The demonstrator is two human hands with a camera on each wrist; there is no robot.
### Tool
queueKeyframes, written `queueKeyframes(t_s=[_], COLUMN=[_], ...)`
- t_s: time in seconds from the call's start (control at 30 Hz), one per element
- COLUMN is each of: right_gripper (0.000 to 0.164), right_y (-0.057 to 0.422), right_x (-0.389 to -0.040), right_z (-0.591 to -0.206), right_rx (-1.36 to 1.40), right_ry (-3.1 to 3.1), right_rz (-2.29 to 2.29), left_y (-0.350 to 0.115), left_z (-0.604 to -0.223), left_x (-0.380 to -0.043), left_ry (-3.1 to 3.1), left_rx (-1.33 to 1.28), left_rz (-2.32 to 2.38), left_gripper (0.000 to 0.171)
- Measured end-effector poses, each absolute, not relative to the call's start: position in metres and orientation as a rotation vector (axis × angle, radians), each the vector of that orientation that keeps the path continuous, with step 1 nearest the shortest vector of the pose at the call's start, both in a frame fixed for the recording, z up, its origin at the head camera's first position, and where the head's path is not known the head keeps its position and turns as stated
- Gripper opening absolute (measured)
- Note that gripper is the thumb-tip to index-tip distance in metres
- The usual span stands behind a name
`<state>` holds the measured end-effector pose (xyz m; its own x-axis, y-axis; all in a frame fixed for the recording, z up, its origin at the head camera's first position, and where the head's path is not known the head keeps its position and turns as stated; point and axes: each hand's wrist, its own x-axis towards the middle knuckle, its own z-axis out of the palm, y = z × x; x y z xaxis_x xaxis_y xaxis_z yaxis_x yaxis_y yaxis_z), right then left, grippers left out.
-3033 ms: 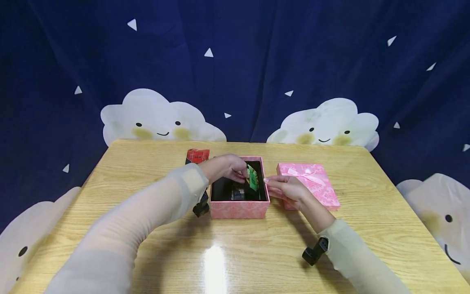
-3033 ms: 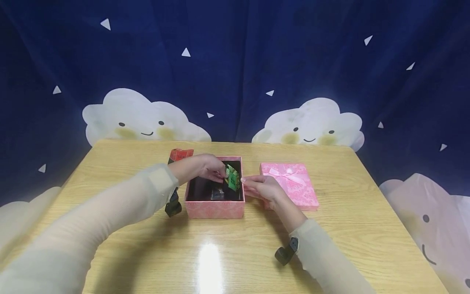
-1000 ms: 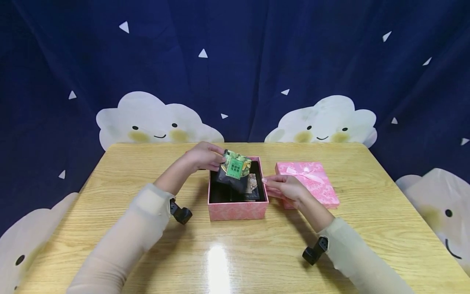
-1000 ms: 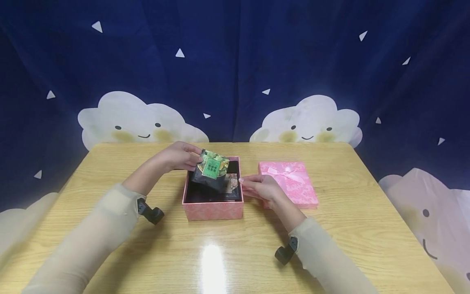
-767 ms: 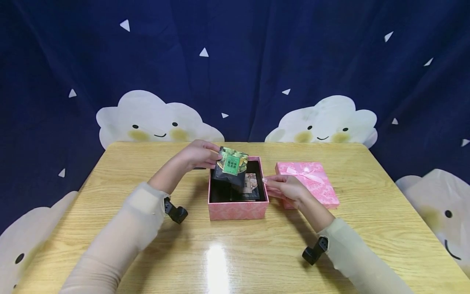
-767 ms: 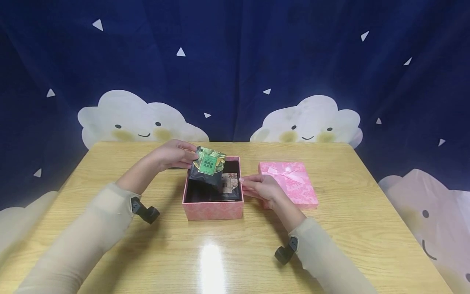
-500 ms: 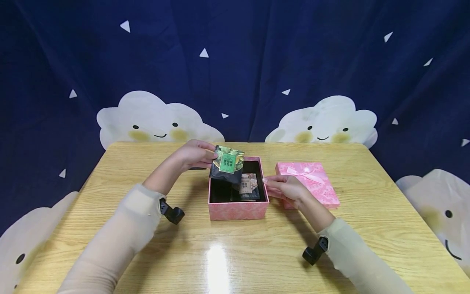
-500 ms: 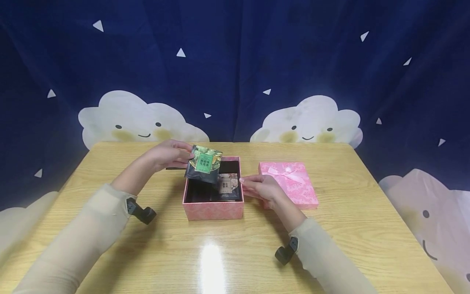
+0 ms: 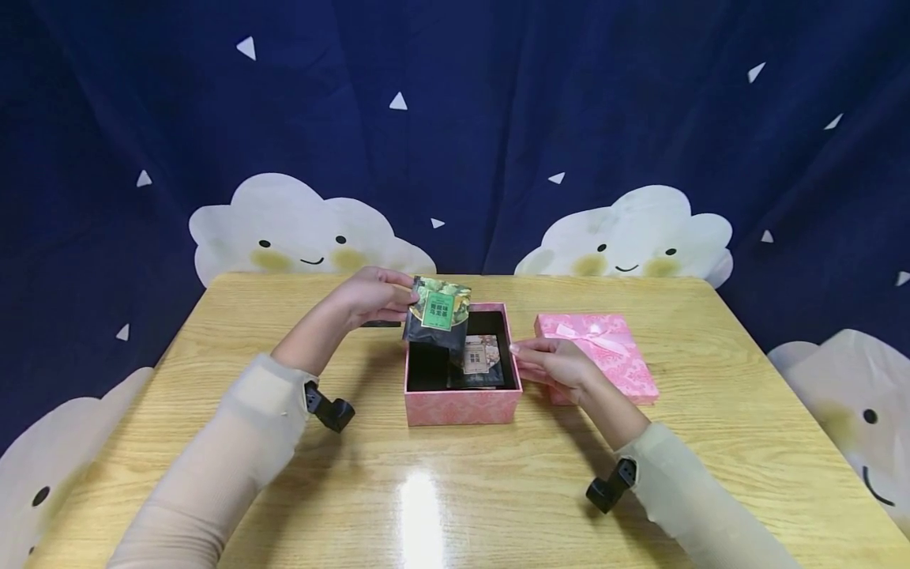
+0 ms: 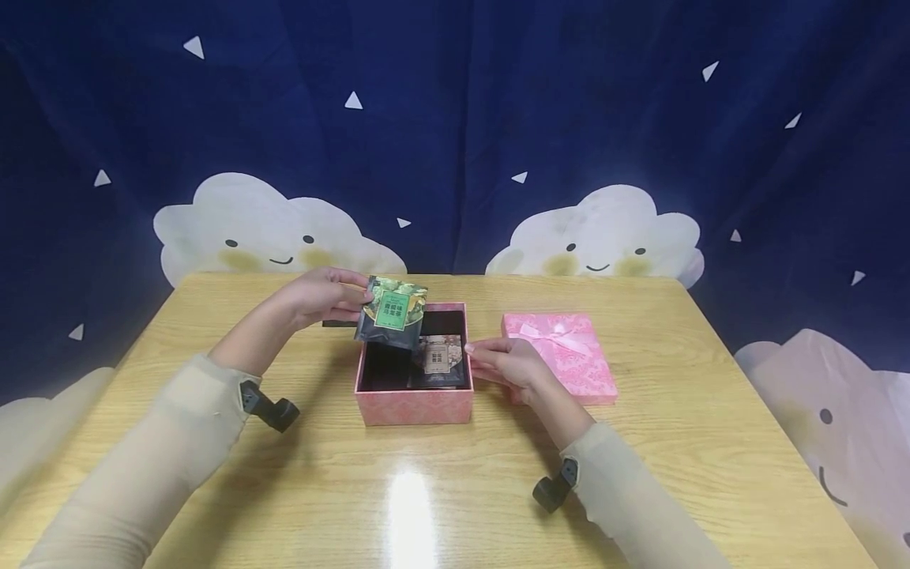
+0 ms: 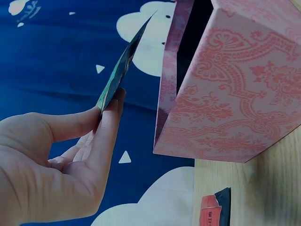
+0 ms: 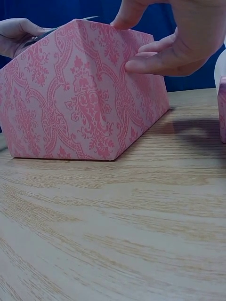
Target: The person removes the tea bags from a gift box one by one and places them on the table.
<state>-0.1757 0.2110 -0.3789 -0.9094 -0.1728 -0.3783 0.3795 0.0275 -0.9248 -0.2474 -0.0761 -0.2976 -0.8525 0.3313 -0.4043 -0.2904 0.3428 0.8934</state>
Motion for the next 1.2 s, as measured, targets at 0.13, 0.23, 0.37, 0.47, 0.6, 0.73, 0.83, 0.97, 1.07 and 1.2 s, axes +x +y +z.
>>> queueKeyframes(t_s=[0.13, 0.23, 0.37, 0.47, 0.6, 0.73, 0.83, 0.97, 1.07, 1.2], right_gripper=[0.040, 0.039, 0.037, 0.037, 0.037, 0.031, 0.026, 0.027, 0.032, 0.036], right_y=[0.211, 0.212, 0.212, 0.212, 0.212, 0.212, 0.212, 0.212, 0.211, 0.212], right_x=[-0.175, -0.175, -0.174, -0.174, -0.175, -0.175, -0.175, -0.175, -0.175, -0.176], right_z=[-0.379, -0.379, -0.378, -0.378, -0.378, -0.378, -0.377, -0.377, -0.378, -0.378], right_rx=[0.207, 0.204, 0.192, 0.186, 0.184, 0.182, 0.179, 0.191, 0.208, 0.212], right_ry=[1.929, 1.934, 1.930, 1.929, 1.929, 1.927, 1.920, 1.913, 1.918, 1.930], right_rz=[-1.954, -1.950, -1.940, -1.933, -1.935, -1.943, -1.948, -1.953, -1.943, -1.930], left_y=[-0.077, -0.077, -0.078, -0.079, -0.080, -0.083, -0.086, -0.090, -0.093, -0.096], left_z=[-0.297, -0.297, -0.298, -0.299, -0.299, -0.299, -0.299, -0.299, -0.300, -0.300], left_x=[-0.247, -0.247, -0.246, -0.246, -0.246, -0.247, -0.248, -0.249, -0.249, -0.249], left_ry=[2.089, 2.085, 2.074, 2.063, 2.056, 2.041, 2.035, 2.048, 2.050, 2.030], left_rx=[0.034, 0.031, 0.028, 0.025, 0.024, 0.020, 0.010, 0.007, 0.015, 0.021], left_rz=[1.537, 1.545, 1.560, 1.570, 1.578, 1.598, 1.608, 1.601, 1.601, 1.619], left_gripper=[0.040, 0.039, 0.040, 0.040, 0.040, 0.040, 0.040, 0.041, 0.042, 0.042])
